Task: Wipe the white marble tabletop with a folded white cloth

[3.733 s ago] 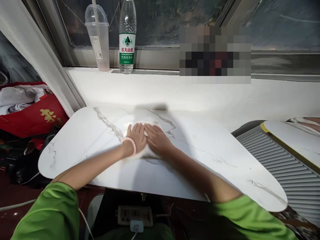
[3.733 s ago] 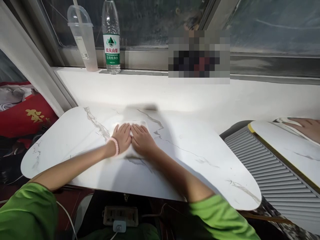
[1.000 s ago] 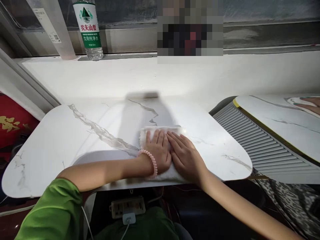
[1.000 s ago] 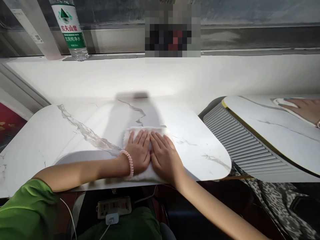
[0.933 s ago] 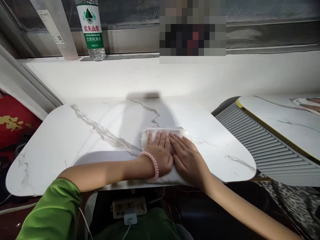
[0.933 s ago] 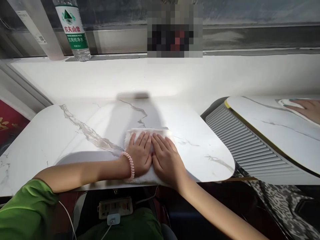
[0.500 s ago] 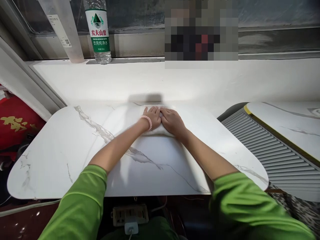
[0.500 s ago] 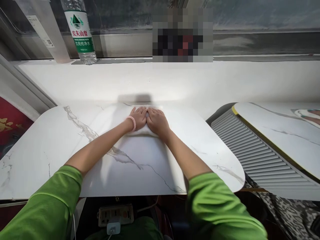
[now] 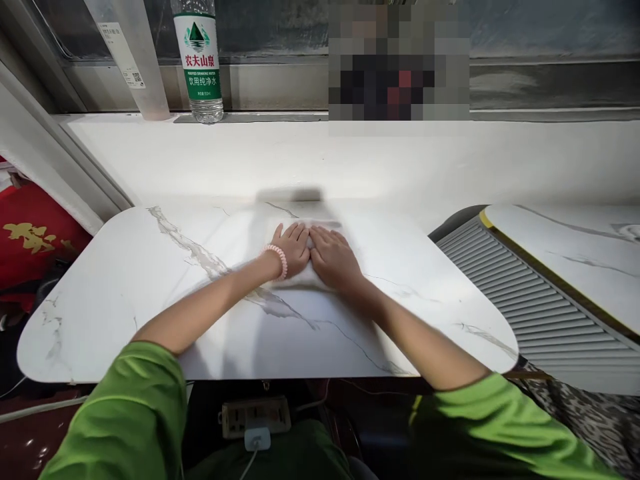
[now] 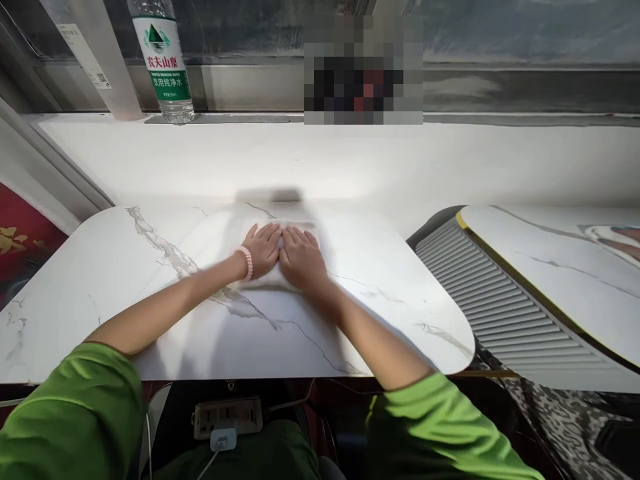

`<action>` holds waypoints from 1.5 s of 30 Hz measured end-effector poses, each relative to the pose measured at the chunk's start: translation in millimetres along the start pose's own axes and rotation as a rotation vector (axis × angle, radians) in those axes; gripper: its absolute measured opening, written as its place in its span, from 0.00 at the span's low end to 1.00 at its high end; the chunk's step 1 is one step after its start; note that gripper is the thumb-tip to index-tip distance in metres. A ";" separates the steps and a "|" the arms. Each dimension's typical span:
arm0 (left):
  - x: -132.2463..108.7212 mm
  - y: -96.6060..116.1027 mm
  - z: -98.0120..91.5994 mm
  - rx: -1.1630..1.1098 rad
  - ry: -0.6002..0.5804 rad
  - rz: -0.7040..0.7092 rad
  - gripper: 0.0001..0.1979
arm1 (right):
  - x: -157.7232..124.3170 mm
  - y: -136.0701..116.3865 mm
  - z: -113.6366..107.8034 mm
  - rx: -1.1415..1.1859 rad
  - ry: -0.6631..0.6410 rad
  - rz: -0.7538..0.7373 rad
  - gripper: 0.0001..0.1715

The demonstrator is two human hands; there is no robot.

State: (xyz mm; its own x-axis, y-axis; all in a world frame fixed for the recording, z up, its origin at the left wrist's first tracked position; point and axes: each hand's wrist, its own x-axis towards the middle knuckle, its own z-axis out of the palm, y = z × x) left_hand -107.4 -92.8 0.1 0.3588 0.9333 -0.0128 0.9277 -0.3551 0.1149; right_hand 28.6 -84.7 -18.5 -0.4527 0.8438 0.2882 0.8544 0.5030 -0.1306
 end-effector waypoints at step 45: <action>-159.4 -23.8 2.1 0.035 0.143 -0.115 0.27 | -67.6 -117.0 -4.6 0.047 0.020 -0.288 0.33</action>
State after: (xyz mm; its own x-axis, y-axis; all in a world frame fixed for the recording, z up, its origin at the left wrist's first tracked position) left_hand -186.5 -233.2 -2.8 0.2337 0.9651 0.1182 0.9658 -0.2445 0.0862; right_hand -39.6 -201.4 -18.3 -0.6693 0.6616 0.3382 0.6786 0.7296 -0.0844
